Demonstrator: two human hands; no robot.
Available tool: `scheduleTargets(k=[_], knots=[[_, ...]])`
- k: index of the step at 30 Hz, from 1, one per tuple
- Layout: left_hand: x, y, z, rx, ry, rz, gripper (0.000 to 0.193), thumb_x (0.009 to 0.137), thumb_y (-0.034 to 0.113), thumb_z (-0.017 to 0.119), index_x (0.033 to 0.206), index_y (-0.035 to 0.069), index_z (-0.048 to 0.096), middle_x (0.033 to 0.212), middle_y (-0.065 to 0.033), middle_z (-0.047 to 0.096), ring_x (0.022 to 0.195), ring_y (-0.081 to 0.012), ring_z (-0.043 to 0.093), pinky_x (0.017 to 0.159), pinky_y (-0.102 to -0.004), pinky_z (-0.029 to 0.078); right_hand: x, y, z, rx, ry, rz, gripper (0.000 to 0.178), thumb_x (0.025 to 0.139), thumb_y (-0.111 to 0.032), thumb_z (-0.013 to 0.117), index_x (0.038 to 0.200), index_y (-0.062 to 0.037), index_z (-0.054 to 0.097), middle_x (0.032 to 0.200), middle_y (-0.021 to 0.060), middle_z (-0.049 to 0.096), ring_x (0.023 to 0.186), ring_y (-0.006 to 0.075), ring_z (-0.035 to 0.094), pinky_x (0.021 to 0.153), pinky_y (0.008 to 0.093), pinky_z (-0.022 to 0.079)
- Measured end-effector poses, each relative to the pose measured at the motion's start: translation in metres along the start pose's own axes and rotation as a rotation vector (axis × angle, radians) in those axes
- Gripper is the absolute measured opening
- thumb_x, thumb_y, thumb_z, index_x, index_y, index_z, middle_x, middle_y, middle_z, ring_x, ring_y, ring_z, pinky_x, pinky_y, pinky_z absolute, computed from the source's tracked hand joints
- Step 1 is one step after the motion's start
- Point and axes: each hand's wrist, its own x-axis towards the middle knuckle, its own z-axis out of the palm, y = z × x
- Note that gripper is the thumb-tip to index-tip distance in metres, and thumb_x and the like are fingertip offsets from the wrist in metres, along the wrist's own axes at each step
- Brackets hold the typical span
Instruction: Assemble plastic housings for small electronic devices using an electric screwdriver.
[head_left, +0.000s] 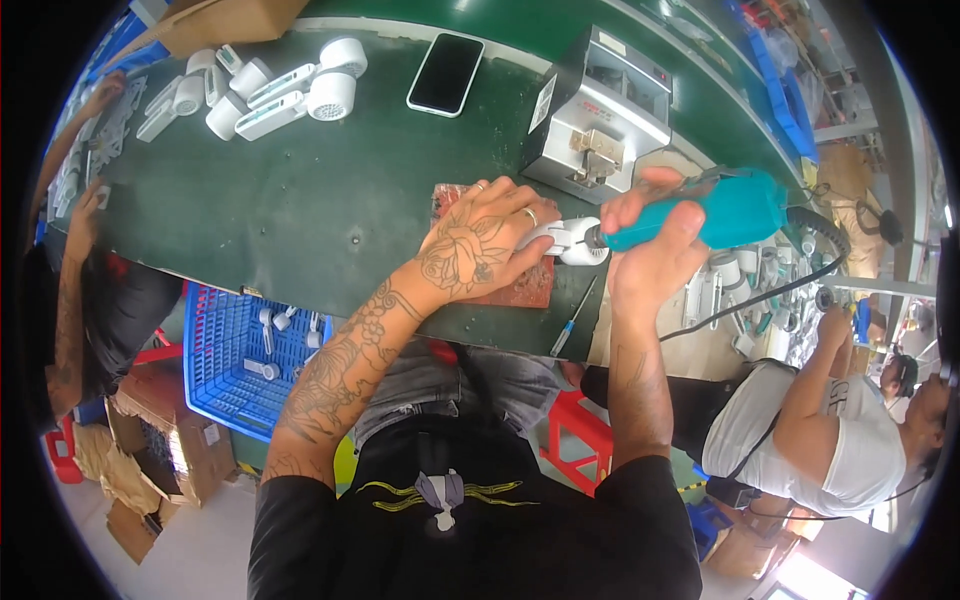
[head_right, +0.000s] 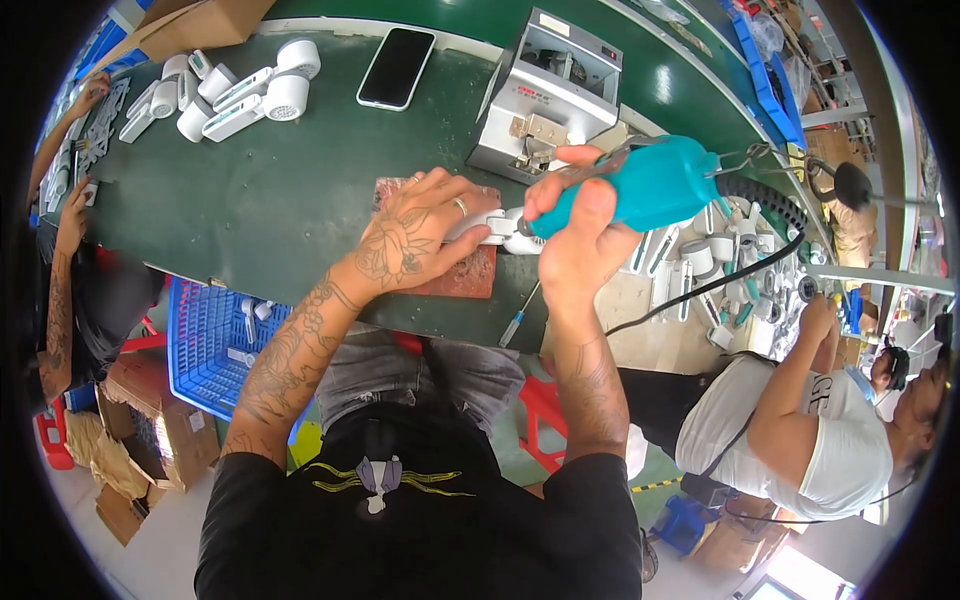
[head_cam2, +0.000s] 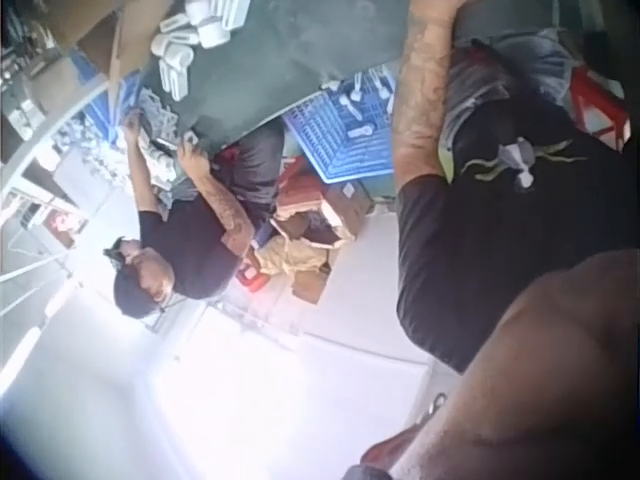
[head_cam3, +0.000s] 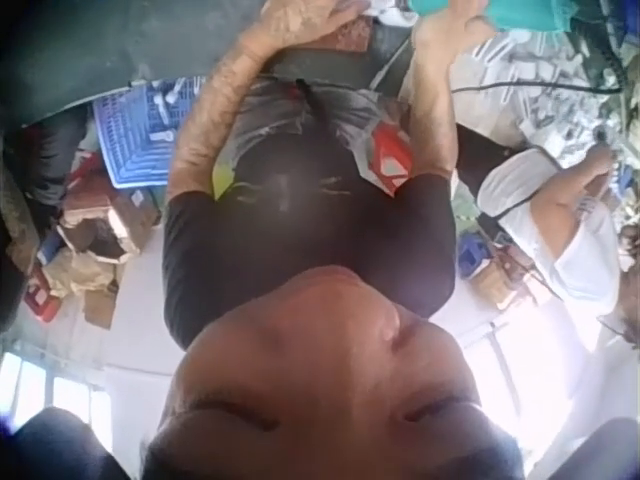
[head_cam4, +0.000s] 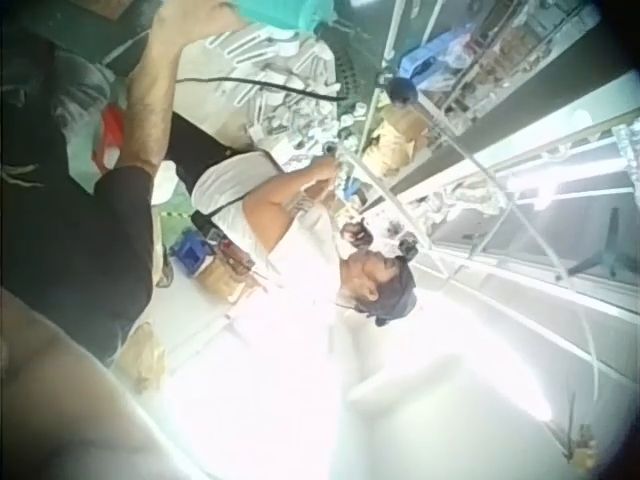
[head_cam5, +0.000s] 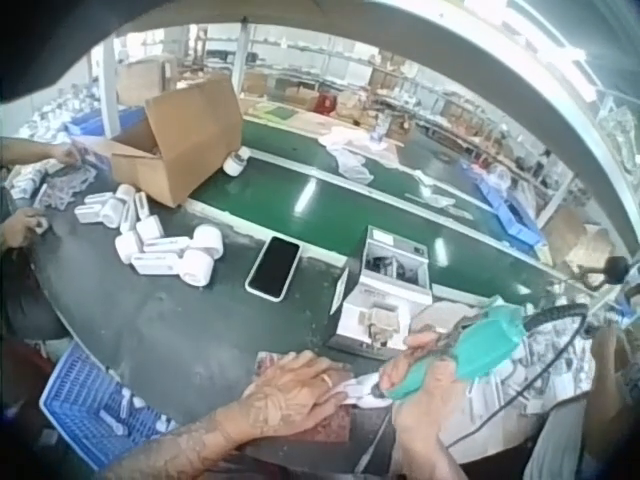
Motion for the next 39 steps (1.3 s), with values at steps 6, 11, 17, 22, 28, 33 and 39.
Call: scheduleTargets(k=[6, 11, 17, 22, 28, 33, 39], knots=[[-0.003, 0.000, 0.003, -0.013, 0.005, 0.006, 0.033, 0.094, 0.021, 0.065, 0.124, 0.007, 0.067, 0.116, -0.0090, 0.065, 0.106, -0.0309, 0.059, 0.097, -0.0439, 0.046, -0.014, 0.006, -0.001, -0.035, -0.061, -0.021, 0.061, 0.098, -0.052, 0.065, 0.110, 0.0077, 0.056, 0.069, 0.0082, 0.056, 0.059, 0.0191, 0.057, 0.057, 0.0336, 0.048], [-0.004, -0.002, 0.005, 0.006, 0.016, 0.003, 0.031, 0.094, 0.020, 0.065, 0.123, 0.008, 0.067, 0.117, -0.0087, 0.065, 0.106, -0.0310, 0.059, 0.097, -0.0446, 0.046, -0.021, 0.022, -0.007, 0.035, -0.064, 0.006, 0.056, 0.099, -0.050, 0.065, 0.104, 0.0050, 0.053, 0.070, 0.0094, 0.055, 0.059, 0.0200, 0.056, 0.058, 0.0344, 0.049], [-0.006, 0.000, -0.001, 0.042, 0.022, 0.007, 0.031, 0.095, 0.022, 0.064, 0.123, 0.008, 0.067, 0.123, -0.0081, 0.064, 0.112, -0.0318, 0.059, 0.099, -0.0471, 0.046, -0.021, 0.028, -0.004, 0.132, -0.085, 0.030, 0.047, 0.098, -0.044, 0.067, 0.099, 0.0006, 0.051, 0.070, 0.0110, 0.055, 0.059, 0.0219, 0.054, 0.057, 0.0357, 0.048], [-0.012, -0.008, 0.009, 0.099, 0.079, 0.109, 0.034, 0.092, 0.031, 0.066, 0.119, 0.009, 0.067, 0.129, -0.0074, 0.061, 0.116, -0.0310, 0.058, 0.098, -0.0477, 0.047, -0.023, 0.028, -0.015, 0.187, 0.014, 0.112, 0.048, 0.096, -0.046, 0.067, 0.106, 0.0000, 0.058, 0.070, 0.0107, 0.056, 0.060, 0.0230, 0.054, 0.057, 0.0351, 0.047], [-0.053, 0.017, -0.034, 0.448, 0.057, 0.257, 0.034, 0.083, 0.022, 0.067, 0.115, 0.014, 0.067, 0.112, -0.0054, 0.064, 0.107, -0.0257, 0.061, 0.094, -0.0423, 0.048, -0.052, -0.028, -0.026, 0.268, 0.070, 0.029, 0.074, 0.090, -0.076, 0.054, 0.111, -0.0056, 0.055, 0.065, 0.0035, 0.048, 0.059, 0.0161, 0.049, 0.054, 0.0297, 0.041], [-0.118, -0.072, -0.121, 0.525, 0.086, -0.081, 0.032, 0.085, 0.007, 0.063, 0.117, 0.011, 0.068, 0.118, -0.0090, 0.065, 0.116, -0.0311, 0.060, 0.114, -0.0491, 0.042, -0.095, -0.055, -0.053, 0.075, 0.054, -0.063, 0.075, 0.089, -0.076, 0.056, 0.110, -0.0047, 0.054, 0.064, 0.0033, 0.048, 0.055, 0.0165, 0.049, 0.053, 0.0304, 0.042], [-0.185, -0.135, -0.237, 0.846, 0.286, -0.138, 0.047, 0.086, -0.004, 0.056, 0.132, 0.002, 0.059, 0.134, -0.0199, 0.060, 0.126, -0.0355, 0.057, 0.105, -0.0441, 0.047, -0.116, -0.031, -0.058, 0.017, 0.203, 0.131, 0.078, 0.088, -0.075, 0.058, 0.108, -0.0003, 0.053, 0.066, 0.0075, 0.053, 0.055, 0.0203, 0.052, 0.052, 0.0332, 0.043]])
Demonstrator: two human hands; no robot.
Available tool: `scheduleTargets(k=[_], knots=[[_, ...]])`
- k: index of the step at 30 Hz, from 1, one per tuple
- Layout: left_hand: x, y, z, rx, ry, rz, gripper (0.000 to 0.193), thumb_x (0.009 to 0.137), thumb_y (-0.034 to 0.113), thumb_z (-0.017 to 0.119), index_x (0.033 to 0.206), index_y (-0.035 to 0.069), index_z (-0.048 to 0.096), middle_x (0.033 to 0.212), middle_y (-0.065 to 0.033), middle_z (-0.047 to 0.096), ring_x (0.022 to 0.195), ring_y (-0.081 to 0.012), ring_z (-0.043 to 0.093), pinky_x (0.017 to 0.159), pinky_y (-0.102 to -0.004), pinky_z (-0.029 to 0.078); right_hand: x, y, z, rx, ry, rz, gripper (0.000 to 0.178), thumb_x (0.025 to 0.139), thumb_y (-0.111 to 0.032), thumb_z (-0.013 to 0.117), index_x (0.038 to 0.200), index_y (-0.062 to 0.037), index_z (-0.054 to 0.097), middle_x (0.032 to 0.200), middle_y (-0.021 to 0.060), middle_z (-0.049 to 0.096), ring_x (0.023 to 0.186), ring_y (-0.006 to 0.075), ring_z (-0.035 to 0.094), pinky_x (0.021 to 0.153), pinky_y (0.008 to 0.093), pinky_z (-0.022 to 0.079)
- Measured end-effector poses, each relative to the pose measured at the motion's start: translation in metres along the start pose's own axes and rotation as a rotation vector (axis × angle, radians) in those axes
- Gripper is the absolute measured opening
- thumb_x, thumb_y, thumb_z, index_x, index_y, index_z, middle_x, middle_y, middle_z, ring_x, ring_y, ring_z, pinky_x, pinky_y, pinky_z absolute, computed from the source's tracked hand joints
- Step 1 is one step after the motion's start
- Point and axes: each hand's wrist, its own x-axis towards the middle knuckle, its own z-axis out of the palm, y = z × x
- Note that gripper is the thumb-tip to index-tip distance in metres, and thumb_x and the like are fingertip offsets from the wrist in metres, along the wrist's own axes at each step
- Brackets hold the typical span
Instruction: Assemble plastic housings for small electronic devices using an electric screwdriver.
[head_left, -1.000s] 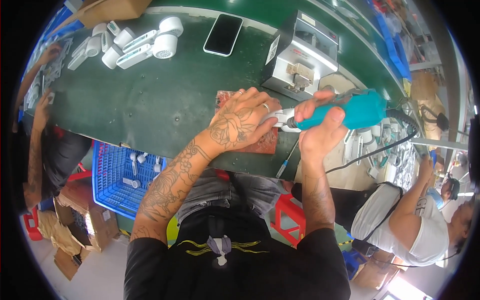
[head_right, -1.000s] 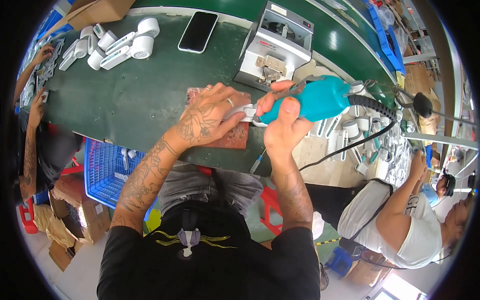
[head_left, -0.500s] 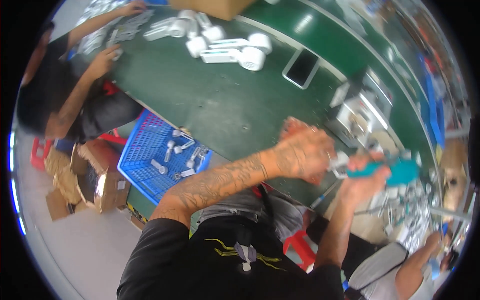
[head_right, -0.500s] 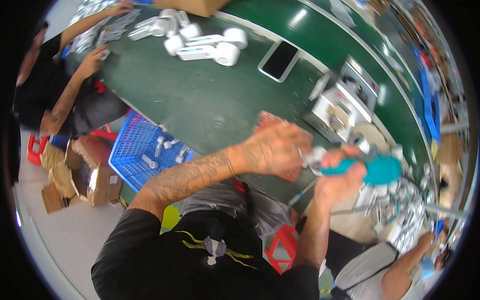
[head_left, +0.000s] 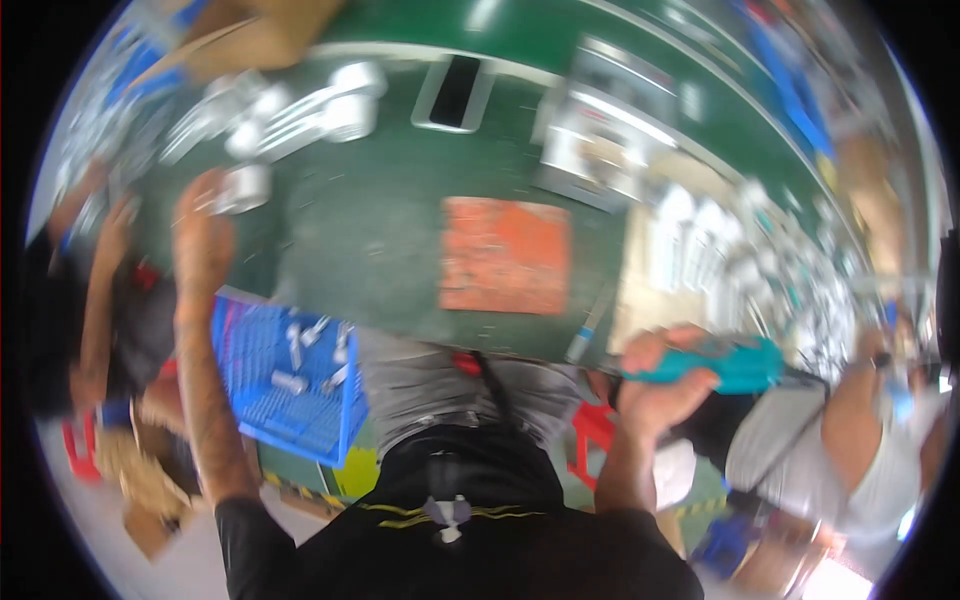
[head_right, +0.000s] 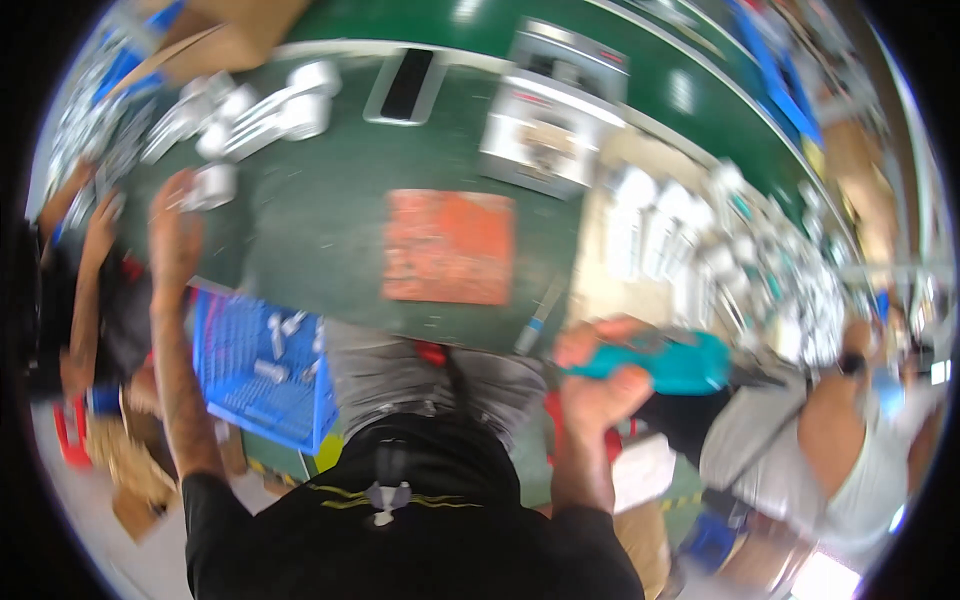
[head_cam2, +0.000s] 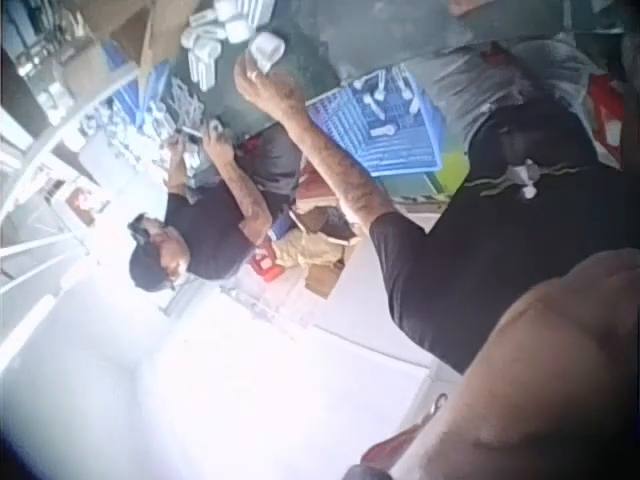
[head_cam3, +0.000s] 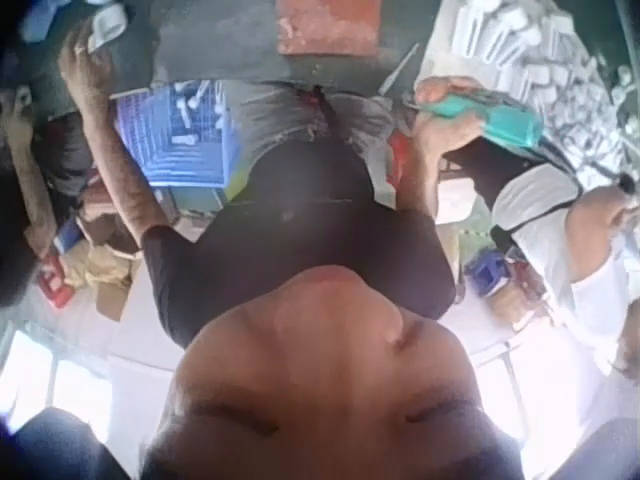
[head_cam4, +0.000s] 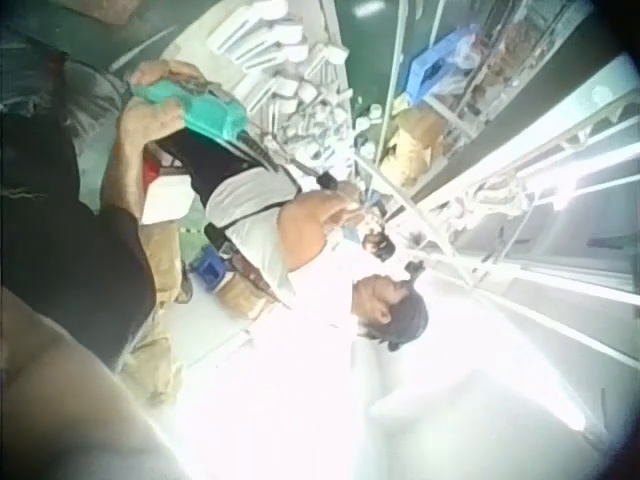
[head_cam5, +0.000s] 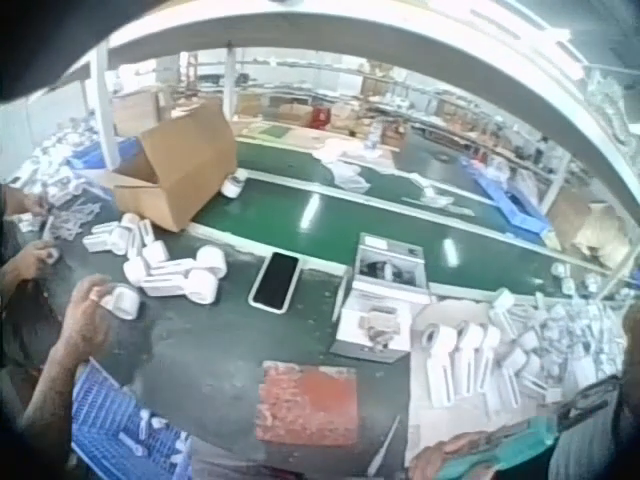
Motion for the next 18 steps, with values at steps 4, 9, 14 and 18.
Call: scheduleTargets(k=[4, 9, 14, 18], knots=[[0.075, 0.140, -0.008, -0.375, 0.108, -0.209, 0.020, 0.090, 0.004, 0.072, 0.109, 0.001, 0.068, 0.104, -0.0135, 0.069, 0.097, -0.0269, 0.067, 0.089, -0.0358, 0.053, -0.009, -0.011, 0.000, -0.176, -0.031, -0.047, 0.082, 0.086, -0.077, 0.059, 0.107, 0.0018, 0.051, 0.062, 0.0068, 0.049, 0.052, 0.0203, 0.051, 0.050, 0.0328, 0.042], [0.134, 0.354, 0.058, -0.833, -0.329, 0.077, 0.053, 0.092, 0.048, 0.071, 0.113, 0.000, 0.067, 0.100, -0.0197, 0.072, 0.088, -0.0334, 0.073, 0.075, -0.0422, 0.059, -0.016, -0.018, -0.013, -0.164, -0.062, -0.046, 0.083, 0.086, -0.075, 0.062, 0.108, 0.0037, 0.051, 0.065, 0.0083, 0.051, 0.055, 0.0206, 0.053, 0.052, 0.0331, 0.044], [0.168, 0.472, 0.117, -0.650, -0.427, 0.193, 0.051, 0.095, 0.052, 0.058, 0.109, 0.004, 0.066, 0.100, -0.0147, 0.069, 0.091, -0.0311, 0.068, 0.081, -0.0446, 0.054, -0.023, -0.019, -0.029, -0.158, -0.071, -0.014, 0.080, 0.085, -0.067, 0.072, 0.113, 0.0073, 0.057, 0.075, 0.0080, 0.060, 0.066, 0.0182, 0.059, 0.061, 0.0318, 0.049], [0.166, 0.496, 0.164, -0.641, -0.268, 0.125, 0.048, 0.095, 0.047, 0.058, 0.104, 0.001, 0.066, 0.096, -0.0149, 0.069, 0.094, -0.0328, 0.069, 0.084, -0.0483, 0.054, -0.028, -0.019, -0.035, -0.154, -0.038, -0.033, 0.077, 0.086, -0.061, 0.075, 0.115, 0.0080, 0.058, 0.076, 0.0078, 0.062, 0.068, 0.0178, 0.061, 0.062, 0.0304, 0.049]])
